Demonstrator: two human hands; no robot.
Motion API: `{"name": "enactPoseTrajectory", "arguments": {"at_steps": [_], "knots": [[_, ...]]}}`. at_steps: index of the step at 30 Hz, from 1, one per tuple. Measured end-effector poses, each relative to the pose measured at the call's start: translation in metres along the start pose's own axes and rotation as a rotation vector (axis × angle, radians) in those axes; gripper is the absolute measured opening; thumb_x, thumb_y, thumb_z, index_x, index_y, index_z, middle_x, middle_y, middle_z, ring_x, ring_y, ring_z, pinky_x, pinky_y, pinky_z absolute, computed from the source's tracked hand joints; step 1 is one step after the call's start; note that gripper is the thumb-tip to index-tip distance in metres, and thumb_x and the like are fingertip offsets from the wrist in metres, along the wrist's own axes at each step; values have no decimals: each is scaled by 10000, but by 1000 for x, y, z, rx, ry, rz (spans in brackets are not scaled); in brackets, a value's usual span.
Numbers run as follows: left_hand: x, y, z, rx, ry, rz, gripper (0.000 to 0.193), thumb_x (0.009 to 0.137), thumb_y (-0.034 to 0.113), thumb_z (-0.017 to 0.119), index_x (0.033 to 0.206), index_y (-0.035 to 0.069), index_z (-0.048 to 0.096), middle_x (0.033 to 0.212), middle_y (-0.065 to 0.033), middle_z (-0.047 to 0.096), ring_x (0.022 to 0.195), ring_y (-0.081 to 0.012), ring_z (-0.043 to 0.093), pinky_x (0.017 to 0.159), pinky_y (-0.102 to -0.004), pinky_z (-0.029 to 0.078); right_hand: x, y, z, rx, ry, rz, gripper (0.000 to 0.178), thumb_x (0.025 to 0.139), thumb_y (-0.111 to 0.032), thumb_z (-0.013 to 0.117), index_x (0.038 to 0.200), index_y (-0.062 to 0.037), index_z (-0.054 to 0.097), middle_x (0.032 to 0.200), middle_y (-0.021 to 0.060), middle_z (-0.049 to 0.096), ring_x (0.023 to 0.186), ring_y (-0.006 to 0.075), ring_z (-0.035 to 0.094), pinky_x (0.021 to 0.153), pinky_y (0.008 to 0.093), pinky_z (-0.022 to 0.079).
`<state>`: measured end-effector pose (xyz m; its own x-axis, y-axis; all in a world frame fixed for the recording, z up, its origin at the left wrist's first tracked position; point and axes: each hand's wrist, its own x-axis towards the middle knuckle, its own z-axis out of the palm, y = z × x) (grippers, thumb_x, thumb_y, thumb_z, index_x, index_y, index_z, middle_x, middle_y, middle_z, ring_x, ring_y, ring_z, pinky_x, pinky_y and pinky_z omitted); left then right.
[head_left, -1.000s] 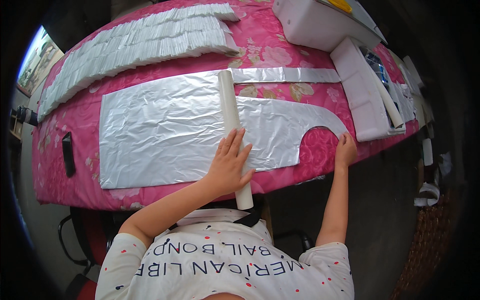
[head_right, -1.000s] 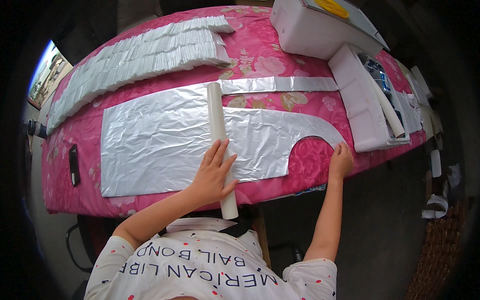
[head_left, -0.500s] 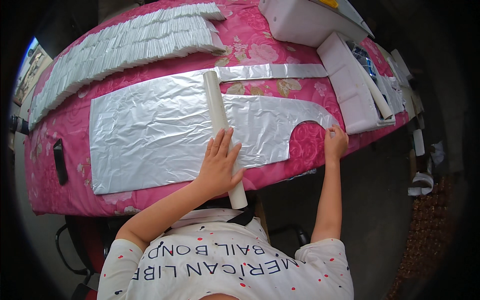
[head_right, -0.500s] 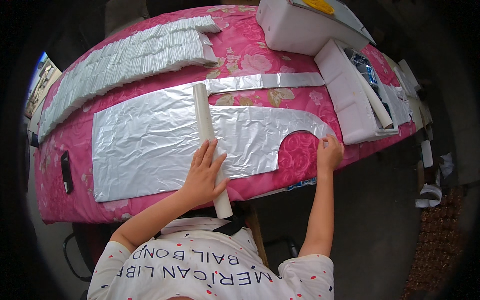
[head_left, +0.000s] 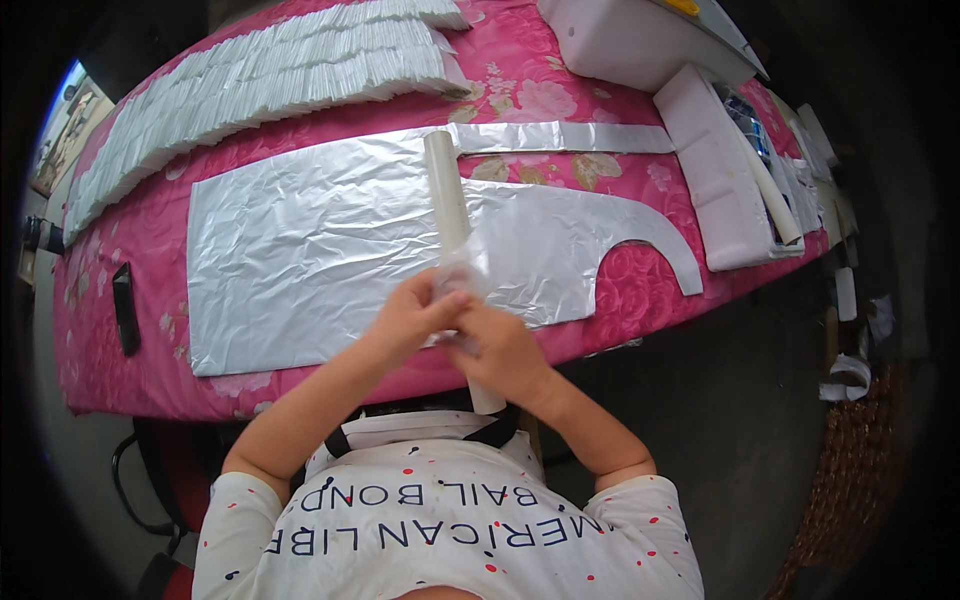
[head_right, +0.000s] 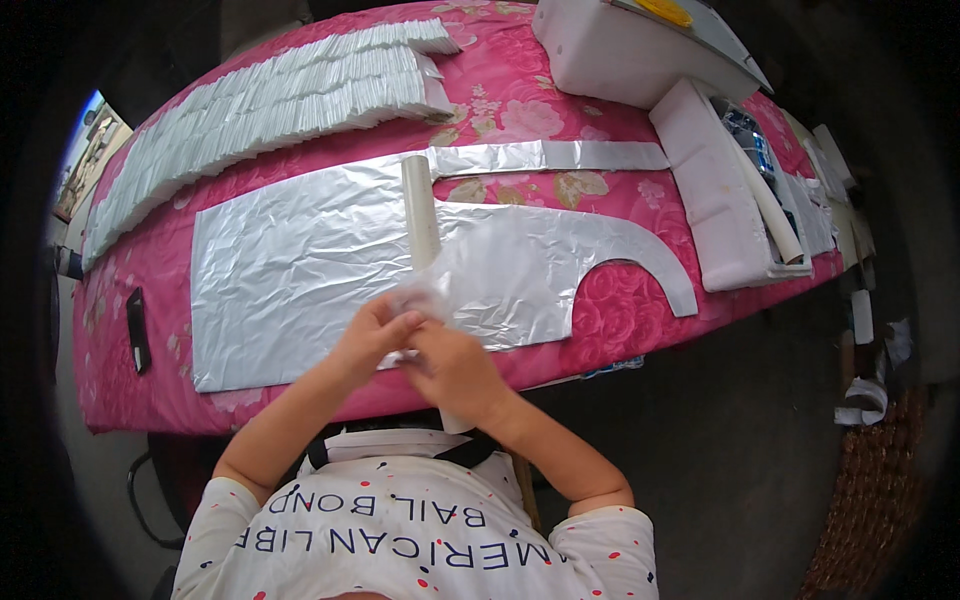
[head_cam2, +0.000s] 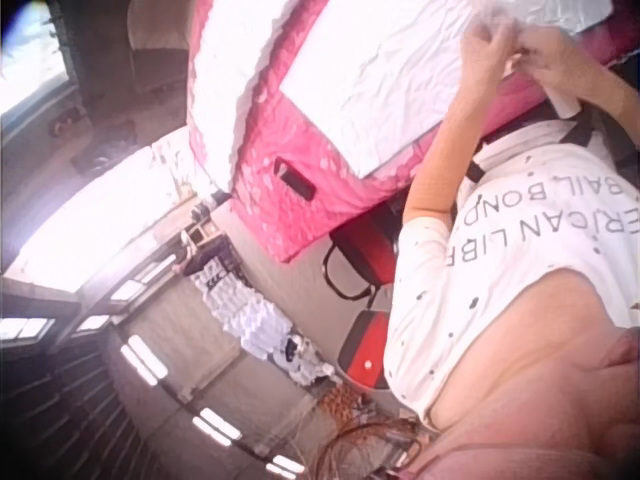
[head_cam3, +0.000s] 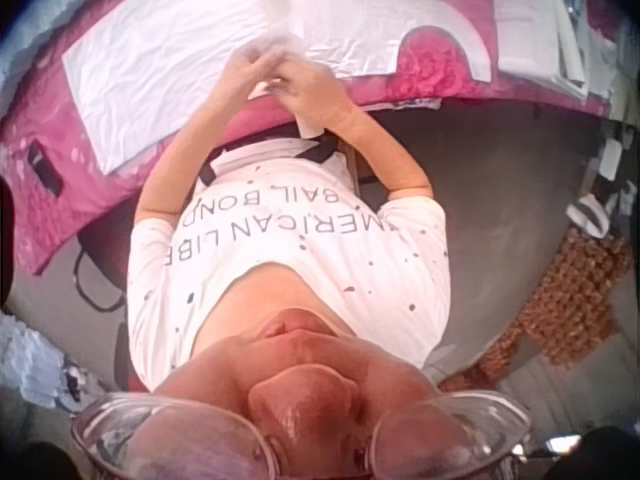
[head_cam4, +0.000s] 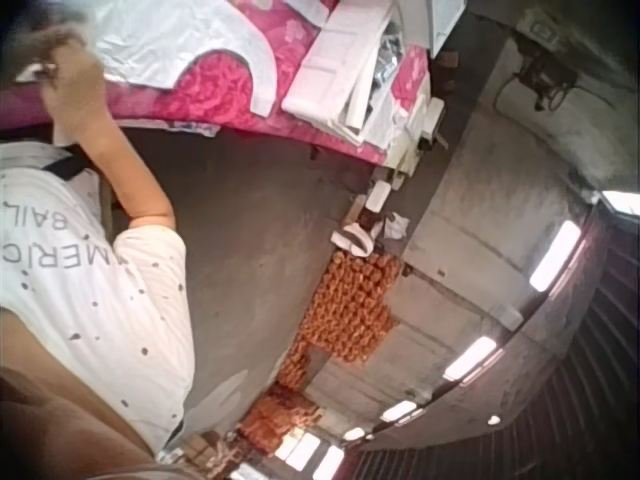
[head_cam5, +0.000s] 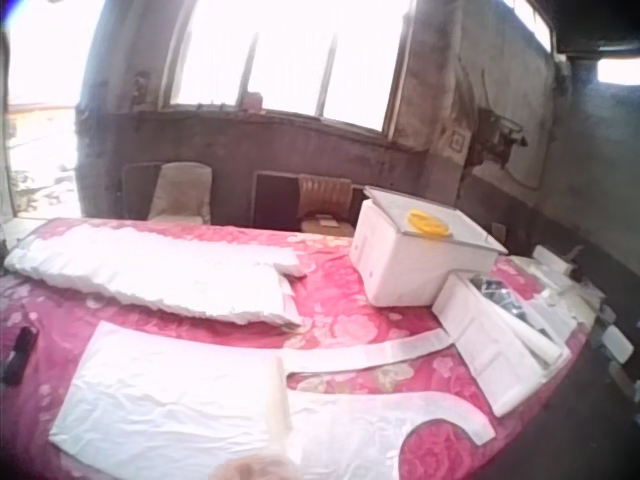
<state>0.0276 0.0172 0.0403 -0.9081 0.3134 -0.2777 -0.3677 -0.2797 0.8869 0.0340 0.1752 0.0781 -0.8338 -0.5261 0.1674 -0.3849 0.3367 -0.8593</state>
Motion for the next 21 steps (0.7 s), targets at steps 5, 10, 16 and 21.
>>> {"name": "enactPoseTrajectory", "arguments": {"at_steps": [5, 10, 16, 21], "knots": [[-36, 39, -87, 372, 246, -149, 257, 799, 190, 616, 985, 13, 611, 839, -58, 639, 732, -112, 600, 613, -238, 466, -12, -14, 9, -31, -133, -223, 304, 764, -140, 657, 1036, -34, 573, 1017, 112, 609, 929, 287, 582, 787, 363, 472], [-87, 58, -186, 463, 411, -243, 213, 796, 91, 571, 984, -6, 599, 802, -53, 635, 725, -116, 606, 612, -240, 475, -26, -4, -5, -69, -93, -65, 288, 759, -159, 663, 1010, -31, 601, 1026, 120, 616, 943, 287, 582, 805, 354, 470], [-100, 85, -181, 540, 414, -245, 235, 777, 83, 601, 991, -14, 584, 820, -74, 644, 731, -116, 621, 626, -242, 495, -26, -4, -1, -230, -6, -21, 264, 753, -141, 663, 983, -28, 601, 1004, 122, 617, 910, 285, 586, 782, 345, 476], [-92, 80, -170, 388, 297, -217, 199, 742, 64, 670, 910, 13, 576, 778, -52, 626, 708, -111, 615, 620, -234, 494, -20, -14, 6, -272, 43, 29, 249, 737, -140, 676, 946, -25, 606, 928, 112, 613, 851, 283, 582, 728, 350, 473]]}}
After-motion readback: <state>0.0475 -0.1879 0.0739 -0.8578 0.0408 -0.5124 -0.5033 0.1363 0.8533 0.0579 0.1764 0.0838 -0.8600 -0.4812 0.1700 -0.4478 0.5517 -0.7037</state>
